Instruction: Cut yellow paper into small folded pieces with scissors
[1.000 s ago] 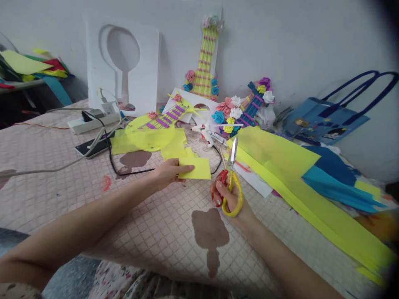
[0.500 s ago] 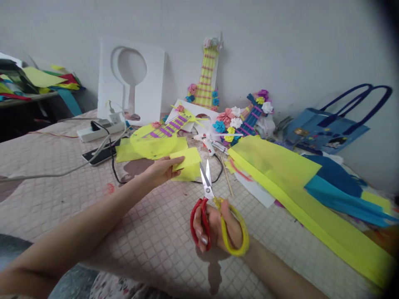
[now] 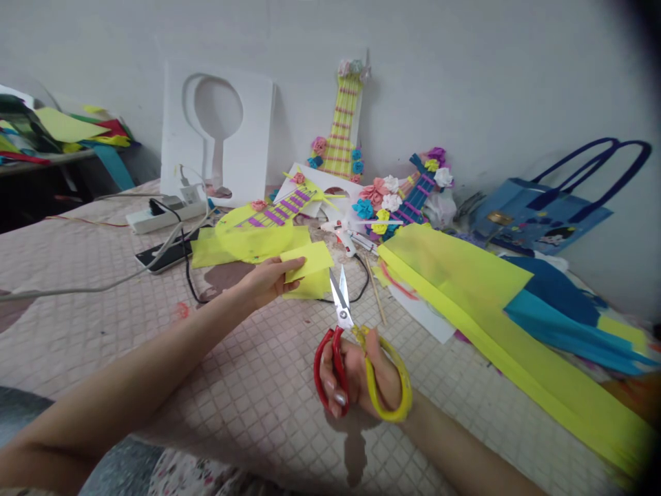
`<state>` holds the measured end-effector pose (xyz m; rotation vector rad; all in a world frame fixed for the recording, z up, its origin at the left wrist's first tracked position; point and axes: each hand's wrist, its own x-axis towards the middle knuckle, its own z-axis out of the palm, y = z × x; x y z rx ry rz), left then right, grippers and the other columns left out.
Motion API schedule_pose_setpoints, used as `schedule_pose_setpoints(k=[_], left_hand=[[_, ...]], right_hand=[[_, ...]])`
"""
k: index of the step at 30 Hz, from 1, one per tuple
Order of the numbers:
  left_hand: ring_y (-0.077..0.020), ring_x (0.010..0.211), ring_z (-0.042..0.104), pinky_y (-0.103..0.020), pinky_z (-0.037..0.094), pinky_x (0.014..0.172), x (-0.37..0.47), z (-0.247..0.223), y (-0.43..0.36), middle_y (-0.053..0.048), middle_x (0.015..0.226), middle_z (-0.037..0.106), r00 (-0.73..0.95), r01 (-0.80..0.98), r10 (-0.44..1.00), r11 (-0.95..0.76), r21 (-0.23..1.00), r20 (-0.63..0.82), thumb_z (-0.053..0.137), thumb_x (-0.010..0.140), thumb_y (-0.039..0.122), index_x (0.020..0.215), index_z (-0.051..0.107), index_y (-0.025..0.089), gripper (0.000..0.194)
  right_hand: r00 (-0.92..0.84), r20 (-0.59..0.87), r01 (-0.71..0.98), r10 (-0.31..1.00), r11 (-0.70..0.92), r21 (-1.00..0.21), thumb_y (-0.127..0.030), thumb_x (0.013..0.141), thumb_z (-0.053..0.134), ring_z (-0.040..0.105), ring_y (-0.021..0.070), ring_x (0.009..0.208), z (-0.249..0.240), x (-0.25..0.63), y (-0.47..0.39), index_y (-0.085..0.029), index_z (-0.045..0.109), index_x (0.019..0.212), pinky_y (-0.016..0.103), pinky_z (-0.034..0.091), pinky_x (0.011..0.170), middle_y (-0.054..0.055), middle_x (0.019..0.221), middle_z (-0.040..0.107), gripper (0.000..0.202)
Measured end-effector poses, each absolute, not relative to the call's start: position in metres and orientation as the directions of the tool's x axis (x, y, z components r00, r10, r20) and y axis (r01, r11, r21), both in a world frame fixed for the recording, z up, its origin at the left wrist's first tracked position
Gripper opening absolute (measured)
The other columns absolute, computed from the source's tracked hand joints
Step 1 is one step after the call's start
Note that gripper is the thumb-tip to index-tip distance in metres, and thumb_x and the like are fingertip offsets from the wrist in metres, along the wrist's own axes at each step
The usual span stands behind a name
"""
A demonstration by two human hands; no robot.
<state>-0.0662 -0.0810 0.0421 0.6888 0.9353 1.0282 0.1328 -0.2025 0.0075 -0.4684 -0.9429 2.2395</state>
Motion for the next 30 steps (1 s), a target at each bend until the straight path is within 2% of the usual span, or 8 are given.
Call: schedule_pose_setpoints(k=[13, 23, 30], left_hand=[[-0.0057, 0.06, 0.061, -0.014, 0.049, 0.052, -0.0637, 0.0442, -0.0843, 0.0, 0.076, 0.067, 0.213, -0.377, 0.922, 0.384, 0.843, -0.325, 0.075, 0.065, 0.014, 0.075, 0.062, 0.014, 0.016], [-0.0056, 0.062, 0.06, -0.015, 0.046, 0.052, -0.0613, 0.044, -0.09, -0.002, 0.082, 0.068, 0.298, -0.287, 0.902, 0.396, 0.872, -0.311, 0.074, 0.068, 0.021, 0.083, 0.066, 0.014, 0.018], [-0.0072, 0.067, 0.061, -0.017, 0.048, 0.058, -0.0615, 0.0417, -0.09, -0.003, 0.084, 0.069, 0.311, -0.247, 0.903, 0.378, 0.892, -0.296, 0.075, 0.067, 0.023, 0.082, 0.067, 0.013, 0.02]], right_hand=[[-0.709, -0.072, -0.434, 0.702, -0.514, -0.74, -0.082, 0.071, 0.029, 0.046, 0.0102, 0.048, 0.0101, 0.1331, -0.2015, -0.016, 0.05, 0.084, 0.028, 0.044, 0.049, 0.002, 0.068, 0.054, 0.07], [-0.682, -0.066, -0.462, 0.728, -0.499, -0.733, -0.08, 0.073, 0.027, 0.044, 0.0101, 0.048, 0.0062, 0.1338, -0.1996, -0.016, 0.05, 0.085, 0.027, 0.044, 0.048, 0.002, 0.066, 0.051, 0.069], [-0.655, -0.111, -0.433, 0.748, -0.492, -0.755, -0.082, 0.068, 0.036, 0.038, 0.0094, 0.045, 0.0105, 0.1346, -0.1991, -0.02, 0.05, 0.081, 0.026, 0.041, 0.045, -0.003, 0.059, 0.041, 0.065]])
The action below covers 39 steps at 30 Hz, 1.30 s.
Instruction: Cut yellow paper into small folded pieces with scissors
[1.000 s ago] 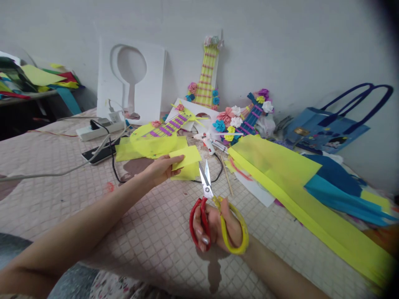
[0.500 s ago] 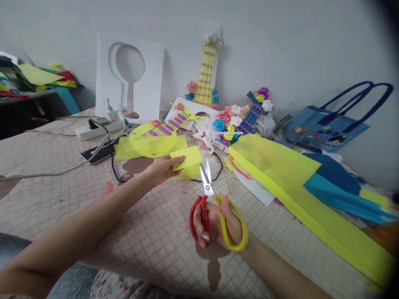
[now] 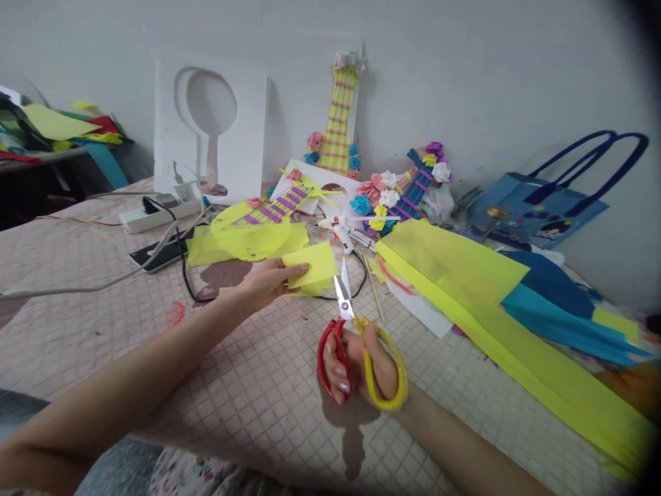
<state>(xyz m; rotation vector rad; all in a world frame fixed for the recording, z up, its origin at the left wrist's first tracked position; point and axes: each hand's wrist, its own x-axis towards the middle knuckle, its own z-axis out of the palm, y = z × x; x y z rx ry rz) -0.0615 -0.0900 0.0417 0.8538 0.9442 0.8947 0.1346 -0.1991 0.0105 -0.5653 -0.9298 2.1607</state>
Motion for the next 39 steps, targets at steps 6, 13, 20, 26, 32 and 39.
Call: schedule_pose_setpoints(k=[6, 13, 20, 26, 32, 39], left_hand=[[-0.0106, 0.073, 0.062, -0.021, 0.049, 0.065, -0.064, 0.038, -0.087, -0.007, 0.092, 0.069, 0.319, -0.238, 0.911, 0.343, 0.909, -0.261, 0.076, 0.066, 0.028, 0.088, 0.067, 0.012, 0.029], [-0.01, 0.073, 0.061, -0.021, 0.047, 0.064, -0.064, 0.039, -0.087, -0.006, 0.09, 0.069, 0.299, -0.24, 0.919, 0.334, 0.912, -0.258, 0.078, 0.063, 0.027, 0.086, 0.067, 0.013, 0.03], [-0.0081, 0.069, 0.059, -0.02, 0.047, 0.063, -0.066, 0.04, -0.085, -0.005, 0.091, 0.068, 0.299, -0.232, 0.915, 0.344, 0.91, -0.27, 0.077, 0.065, 0.026, 0.084, 0.067, 0.013, 0.025], [-0.0112, 0.075, 0.062, -0.022, 0.049, 0.071, -0.064, 0.04, -0.088, -0.007, 0.089, 0.07, 0.395, -0.209, 0.886, 0.344, 0.915, -0.243, 0.075, 0.067, 0.026, 0.088, 0.068, 0.011, 0.027], [-0.0148, 0.084, 0.063, -0.026, 0.049, 0.081, -0.06, 0.039, -0.092, -0.01, 0.092, 0.071, 0.423, -0.204, 0.883, 0.311, 0.928, -0.203, 0.074, 0.068, 0.024, 0.092, 0.068, 0.009, 0.029], [-0.0144, 0.08, 0.064, -0.025, 0.049, 0.077, -0.061, 0.041, -0.091, -0.01, 0.089, 0.071, 0.429, -0.214, 0.882, 0.309, 0.927, -0.195, 0.074, 0.067, 0.025, 0.089, 0.068, 0.009, 0.027]], right_hand=[[-0.64, -0.097, -0.469, 0.762, -0.488, -0.736, -0.08, 0.07, 0.038, 0.035, 0.0073, 0.039, 0.008, 0.135, -0.198, -0.019, 0.052, 0.077, 0.022, 0.04, 0.038, -0.005, 0.052, 0.039, 0.063], [-0.648, -0.107, -0.499, 0.754, -0.526, -0.689, -0.078, 0.069, 0.042, 0.032, 0.0054, 0.032, -0.001, 0.137, -0.196, -0.019, 0.05, 0.074, 0.02, 0.041, 0.032, -0.007, 0.046, 0.04, 0.06], [-0.659, -0.085, -0.495, 0.748, -0.516, -0.699, -0.078, 0.071, 0.038, 0.032, 0.0054, 0.032, -0.002, 0.137, -0.198, -0.019, 0.049, 0.076, 0.02, 0.041, 0.032, -0.008, 0.046, 0.039, 0.06], [-0.693, -0.057, -0.484, 0.719, -0.523, -0.702, -0.081, 0.071, 0.033, 0.043, 0.0088, 0.043, 0.004, 0.138, -0.198, -0.017, 0.05, 0.082, 0.027, 0.048, 0.045, -0.004, 0.056, 0.045, 0.066], [-0.676, -0.071, -0.488, 0.733, -0.518, -0.702, -0.079, 0.072, 0.033, 0.042, 0.0081, 0.042, 0.007, 0.138, -0.198, -0.017, 0.049, 0.082, 0.027, 0.048, 0.045, -0.005, 0.055, 0.045, 0.065], [-0.643, -0.061, -0.502, 0.764, -0.48, -0.72, -0.079, 0.073, 0.034, 0.035, 0.006, 0.037, 0.005, 0.136, -0.198, -0.018, 0.048, 0.078, 0.023, 0.045, 0.037, -0.007, 0.051, 0.04, 0.063]])
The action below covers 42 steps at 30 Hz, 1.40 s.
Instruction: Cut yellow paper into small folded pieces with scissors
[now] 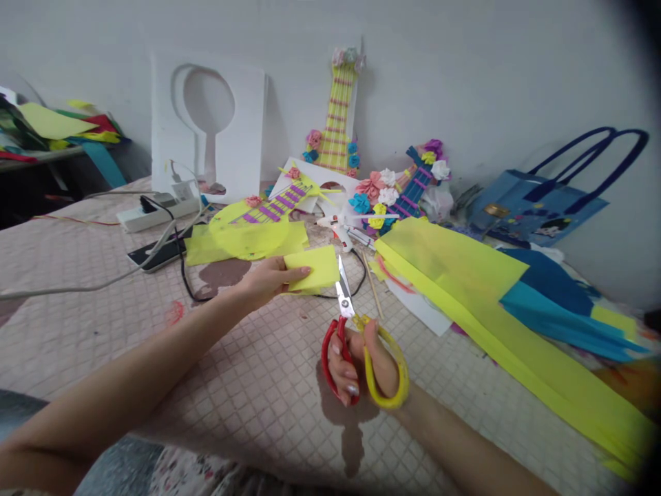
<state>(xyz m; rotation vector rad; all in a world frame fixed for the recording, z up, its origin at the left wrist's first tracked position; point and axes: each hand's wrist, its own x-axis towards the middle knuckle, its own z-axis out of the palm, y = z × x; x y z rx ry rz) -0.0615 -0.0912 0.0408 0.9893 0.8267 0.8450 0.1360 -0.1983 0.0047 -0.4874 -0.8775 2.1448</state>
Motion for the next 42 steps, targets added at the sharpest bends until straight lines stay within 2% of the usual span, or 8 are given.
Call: schedule_pose_setpoints(k=[10, 17, 27, 37, 42], left_hand=[[-0.0122, 0.072, 0.062, -0.024, 0.049, 0.073, -0.062, 0.047, -0.091, -0.007, 0.083, 0.071, 0.405, -0.215, 0.889, 0.32, 0.923, -0.214, 0.076, 0.065, 0.024, 0.084, 0.069, 0.01, 0.025], [-0.0141, 0.078, 0.063, -0.026, 0.049, 0.077, -0.062, 0.045, -0.092, -0.008, 0.085, 0.071, 0.419, -0.175, 0.887, 0.289, 0.941, -0.194, 0.075, 0.065, 0.024, 0.085, 0.069, 0.011, 0.024], [-0.0158, 0.076, 0.063, -0.025, 0.048, 0.07, -0.059, 0.033, -0.092, -0.006, 0.087, 0.072, 0.444, -0.067, 0.878, 0.232, 0.97, -0.179, 0.075, 0.063, 0.034, 0.078, 0.07, 0.019, 0.021], [-0.0142, 0.078, 0.062, -0.026, 0.048, 0.075, -0.061, 0.036, -0.09, -0.006, 0.087, 0.071, 0.445, -0.108, 0.875, 0.263, 0.959, -0.19, 0.075, 0.063, 0.031, 0.082, 0.069, 0.014, 0.026], [-0.0137, 0.077, 0.062, -0.025, 0.047, 0.073, -0.062, 0.035, -0.09, -0.006, 0.085, 0.071, 0.454, -0.078, 0.868, 0.262, 0.962, -0.2, 0.074, 0.064, 0.03, 0.082, 0.07, 0.014, 0.024]], right_hand=[[-0.616, -0.13, -0.47, 0.777, -0.495, -0.731, -0.08, 0.067, 0.042, 0.028, 0.0037, 0.03, -0.001, 0.136, -0.199, -0.019, 0.045, 0.074, 0.018, 0.039, 0.029, -0.011, 0.044, 0.037, 0.061], [-0.64, -0.098, -0.471, 0.762, -0.49, -0.734, -0.08, 0.071, 0.036, 0.042, 0.0075, 0.039, 0.008, 0.137, -0.2, -0.017, 0.049, 0.079, 0.024, 0.047, 0.04, -0.005, 0.052, 0.046, 0.065], [-0.628, -0.112, -0.476, 0.77, -0.494, -0.727, -0.081, 0.068, 0.04, 0.038, 0.006, 0.037, 0.009, 0.137, -0.197, -0.018, 0.047, 0.077, 0.023, 0.046, 0.039, -0.007, 0.05, 0.043, 0.064], [-0.584, -0.125, -0.456, 0.802, -0.452, -0.767, -0.081, 0.067, 0.041, 0.029, 0.004, 0.03, 0.003, 0.137, -0.197, -0.019, 0.044, 0.073, 0.019, 0.039, 0.03, -0.01, 0.044, 0.038, 0.062], [-0.595, -0.116, -0.464, 0.795, -0.458, -0.758, -0.08, 0.068, 0.041, 0.034, 0.0048, 0.032, 0.003, 0.139, -0.197, -0.018, 0.047, 0.076, 0.02, 0.043, 0.034, -0.009, 0.046, 0.041, 0.063]])
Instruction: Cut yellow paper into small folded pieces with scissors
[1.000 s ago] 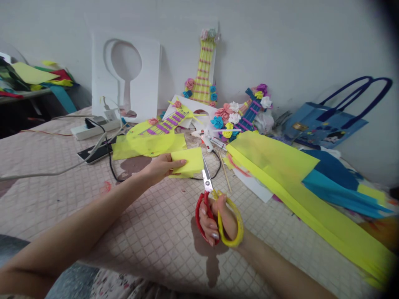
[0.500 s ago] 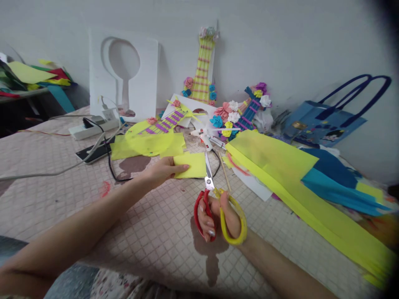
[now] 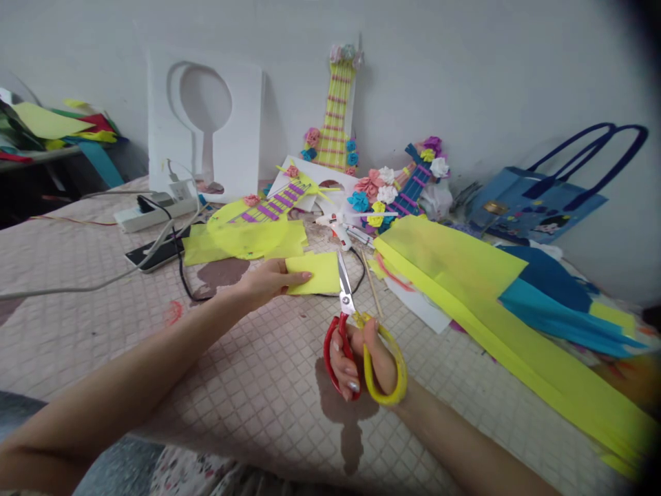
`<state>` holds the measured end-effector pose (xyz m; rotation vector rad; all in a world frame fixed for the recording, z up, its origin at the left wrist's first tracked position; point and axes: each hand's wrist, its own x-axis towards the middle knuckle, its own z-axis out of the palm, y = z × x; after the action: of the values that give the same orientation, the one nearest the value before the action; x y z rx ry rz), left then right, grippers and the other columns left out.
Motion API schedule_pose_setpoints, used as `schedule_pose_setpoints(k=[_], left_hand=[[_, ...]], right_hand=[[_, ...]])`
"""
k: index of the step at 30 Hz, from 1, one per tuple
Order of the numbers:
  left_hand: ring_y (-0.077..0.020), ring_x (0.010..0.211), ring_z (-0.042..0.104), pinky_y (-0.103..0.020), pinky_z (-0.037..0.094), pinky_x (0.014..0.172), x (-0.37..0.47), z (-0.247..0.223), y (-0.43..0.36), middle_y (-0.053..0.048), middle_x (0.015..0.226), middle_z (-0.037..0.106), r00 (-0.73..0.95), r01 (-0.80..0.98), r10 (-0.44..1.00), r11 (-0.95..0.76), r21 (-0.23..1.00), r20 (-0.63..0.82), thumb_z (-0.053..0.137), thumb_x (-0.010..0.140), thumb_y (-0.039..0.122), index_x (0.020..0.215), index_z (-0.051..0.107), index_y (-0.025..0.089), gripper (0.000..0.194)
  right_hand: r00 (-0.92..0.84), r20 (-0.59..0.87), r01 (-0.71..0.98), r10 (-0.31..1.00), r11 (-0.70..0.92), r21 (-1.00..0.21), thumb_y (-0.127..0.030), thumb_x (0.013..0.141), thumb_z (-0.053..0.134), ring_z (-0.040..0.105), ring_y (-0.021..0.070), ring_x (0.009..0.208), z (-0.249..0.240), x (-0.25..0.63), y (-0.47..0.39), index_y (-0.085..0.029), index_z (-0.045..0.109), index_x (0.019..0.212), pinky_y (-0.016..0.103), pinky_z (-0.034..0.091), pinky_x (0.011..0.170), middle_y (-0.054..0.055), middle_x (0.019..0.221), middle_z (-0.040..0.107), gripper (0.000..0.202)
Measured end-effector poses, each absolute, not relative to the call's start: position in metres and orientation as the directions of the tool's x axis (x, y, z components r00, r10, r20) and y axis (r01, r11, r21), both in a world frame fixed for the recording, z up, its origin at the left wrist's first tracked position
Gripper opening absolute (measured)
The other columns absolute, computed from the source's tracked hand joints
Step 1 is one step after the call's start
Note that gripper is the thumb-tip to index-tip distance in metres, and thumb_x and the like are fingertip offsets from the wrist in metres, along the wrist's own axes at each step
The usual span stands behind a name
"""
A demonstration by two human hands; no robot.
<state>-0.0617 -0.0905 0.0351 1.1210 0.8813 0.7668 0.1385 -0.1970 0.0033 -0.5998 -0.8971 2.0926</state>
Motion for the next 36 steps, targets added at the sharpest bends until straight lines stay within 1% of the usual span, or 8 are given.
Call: schedule_pose_setpoints(k=[10, 15, 19, 21, 24, 27, 30, 36], left_hand=[[-0.0138, 0.067, 0.06, -0.023, 0.045, 0.062, -0.059, 0.038, -0.095, -0.006, 0.082, 0.071, 0.454, -0.002, 0.865, 0.24, 0.971, -0.213, 0.074, 0.063, 0.033, 0.075, 0.07, 0.018, 0.02], [-0.0143, 0.069, 0.06, -0.023, 0.045, 0.06, -0.068, 0.04, -0.087, -0.008, 0.081, 0.07, 0.44, 0.017, 0.873, 0.228, 0.974, -0.212, 0.075, 0.063, 0.034, 0.077, 0.069, 0.014, 0.025], [-0.0132, 0.07, 0.06, -0.023, 0.045, 0.059, -0.087, 0.042, -0.069, -0.008, 0.086, 0.069, 0.279, 0.036, 0.947, 0.155, 0.987, -0.159, 0.074, 0.063, 0.039, 0.085, 0.067, 0.014, 0.033], [-0.0108, 0.06, 0.055, -0.023, 0.041, 0.054, -0.091, 0.04, -0.06, -0.005, 0.076, 0.067, 0.189, 0.104, 0.977, 0.08, 0.991, -0.099, 0.074, 0.062, 0.039, 0.079, 0.065, 0.013, 0.032], [-0.0108, 0.052, 0.051, -0.024, 0.037, 0.051, -0.085, 0.031, -0.055, -0.002, 0.063, 0.062, 0.17, 0.252, 0.983, 0.019, 0.968, -0.064, 0.073, 0.06, 0.039, 0.073, 0.061, 0.014, 0.03], [-0.0137, 0.054, 0.051, -0.025, 0.036, 0.054, -0.075, 0.023, -0.058, 0.0, 0.059, 0.057, 0.155, 0.439, 0.985, -0.138, 0.888, 0.077, 0.071, 0.063, 0.041, 0.081, 0.061, 0.016, 0.032], [-0.018, 0.066, 0.055, -0.028, 0.037, 0.064, -0.072, 0.023, -0.064, -0.003, 0.072, 0.061, 0.143, 0.597, 0.957, -0.287, 0.749, 0.253, 0.067, 0.068, 0.043, 0.1, 0.059, 0.019, 0.041], [-0.0283, 0.094, 0.053, -0.034, 0.037, 0.076, -0.1, 0.04, -0.056, -0.013, 0.099, 0.061, 0.115, 0.867, 0.942, -0.25, 0.431, 0.315, 0.054, 0.079, 0.032, 0.099, 0.059, 0.017, 0.025]], right_hand=[[-0.582, -0.127, -0.444, 0.803, -0.445, -0.778, -0.081, 0.066, 0.042, 0.032, 0.0046, 0.03, 0.007, 0.139, -0.195, -0.019, 0.045, 0.074, 0.021, 0.041, 0.031, -0.009, 0.044, 0.039, 0.063], [-0.466, -0.159, -0.459, 0.871, -0.391, -0.798, -0.081, 0.064, 0.045, 0.029, 0.0042, 0.029, 0.011, 0.141, -0.193, -0.019, 0.046, 0.071, 0.019, 0.038, 0.029, -0.01, 0.042, 0.037, 0.062], [-0.401, -0.165, -0.478, 0.901, -0.36, -0.802, -0.078, 0.068, 0.046, 0.03, 0.0047, 0.03, 0.018, 0.147, -0.189, -0.019, 0.045, 0.07, 0.019, 0.037, 0.03, -0.01, 0.043, 0.038, 0.059], [-0.401, -0.149, -0.484, 0.904, -0.347, -0.803, -0.078, 0.067, 0.046, 0.031, 0.005, 0.03, 0.019, 0.149, -0.187, -0.019, 0.046, 0.069, 0.019, 0.037, 0.03, -0.01, 0.042, 0.038, 0.059], [-0.411, -0.15, -0.485, 0.899, -0.354, -0.8, -0.078, 0.068, 0.046, 0.031, 0.0051, 0.03, 0.018, 0.15, -0.185, -0.019, 0.048, 0.072, 0.019, 0.038, 0.031, -0.009, 0.043, 0.038, 0.06], [-0.418, -0.136, -0.491, 0.898, -0.349, -0.798, -0.077, 0.07, 0.043, 0.031, 0.0053, 0.031, 0.015, 0.149, -0.186, -0.019, 0.048, 0.072, 0.019, 0.038, 0.031, -0.009, 0.044, 0.038, 0.059], [-0.421, -0.129, -0.493, 0.898, -0.346, -0.798, -0.076, 0.072, 0.042, 0.031, 0.0055, 0.032, 0.014, 0.149, -0.187, -0.019, 0.048, 0.072, 0.019, 0.038, 0.032, -0.009, 0.045, 0.037, 0.058], [-0.403, -0.132, -0.493, 0.906, -0.337, -0.802, -0.076, 0.073, 0.041, 0.03, 0.0054, 0.032, 0.015, 0.148, -0.187, -0.019, 0.048, 0.072, 0.02, 0.038, 0.032, -0.009, 0.045, 0.038, 0.057]])
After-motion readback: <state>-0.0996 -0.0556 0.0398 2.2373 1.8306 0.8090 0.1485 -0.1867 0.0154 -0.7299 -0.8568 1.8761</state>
